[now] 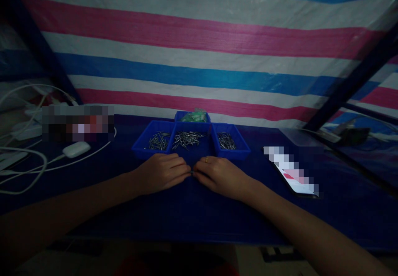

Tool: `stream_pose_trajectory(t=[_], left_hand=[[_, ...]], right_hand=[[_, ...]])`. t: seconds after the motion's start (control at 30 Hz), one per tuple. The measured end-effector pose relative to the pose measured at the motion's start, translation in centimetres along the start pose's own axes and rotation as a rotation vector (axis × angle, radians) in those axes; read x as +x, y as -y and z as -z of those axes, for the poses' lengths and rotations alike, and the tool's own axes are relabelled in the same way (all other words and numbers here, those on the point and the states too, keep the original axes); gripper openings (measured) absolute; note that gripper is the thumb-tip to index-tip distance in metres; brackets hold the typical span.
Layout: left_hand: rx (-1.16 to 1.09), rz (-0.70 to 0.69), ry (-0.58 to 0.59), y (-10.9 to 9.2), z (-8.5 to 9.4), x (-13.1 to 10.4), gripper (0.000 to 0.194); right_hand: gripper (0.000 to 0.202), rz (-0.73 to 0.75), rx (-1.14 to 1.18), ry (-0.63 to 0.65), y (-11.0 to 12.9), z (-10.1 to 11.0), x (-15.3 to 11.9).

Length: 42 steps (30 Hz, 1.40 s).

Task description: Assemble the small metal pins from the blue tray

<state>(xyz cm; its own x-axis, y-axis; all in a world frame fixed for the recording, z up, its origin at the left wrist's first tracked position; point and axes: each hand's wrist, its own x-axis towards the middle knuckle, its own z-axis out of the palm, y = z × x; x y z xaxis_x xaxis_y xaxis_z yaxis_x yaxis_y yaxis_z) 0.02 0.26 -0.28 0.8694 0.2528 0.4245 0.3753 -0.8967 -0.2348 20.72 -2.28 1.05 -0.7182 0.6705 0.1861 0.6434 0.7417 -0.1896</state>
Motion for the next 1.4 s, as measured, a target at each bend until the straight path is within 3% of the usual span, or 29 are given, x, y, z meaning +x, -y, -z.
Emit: stream_pose_trajectory(t=[0.27,0.5,1.0,1.4], left_hand=[[-0.013,-0.05,0.026,-0.08,0.24,0.0,0.02],[-0.052,0.001,0.003,-0.19,0.01,-0.05,0.012],[-0.028,-0.011,0.046,-0.21,-0.13,-0.18,0.013],[-0.021,0.102,0.058,-0.33,-0.34,0.04,0.019]], right_hand=[[0.019,0.003,0.014,0.009,0.24,-0.11,0.05],[0.017,-0.03,0.005,0.005,-0.11,-0.14,0.03],[0.022,0.025,0.038,0.019,0.43,0.0,0.06],[0.023,-0.032,-0.013,-0.025,-0.3,0.27,0.08]])
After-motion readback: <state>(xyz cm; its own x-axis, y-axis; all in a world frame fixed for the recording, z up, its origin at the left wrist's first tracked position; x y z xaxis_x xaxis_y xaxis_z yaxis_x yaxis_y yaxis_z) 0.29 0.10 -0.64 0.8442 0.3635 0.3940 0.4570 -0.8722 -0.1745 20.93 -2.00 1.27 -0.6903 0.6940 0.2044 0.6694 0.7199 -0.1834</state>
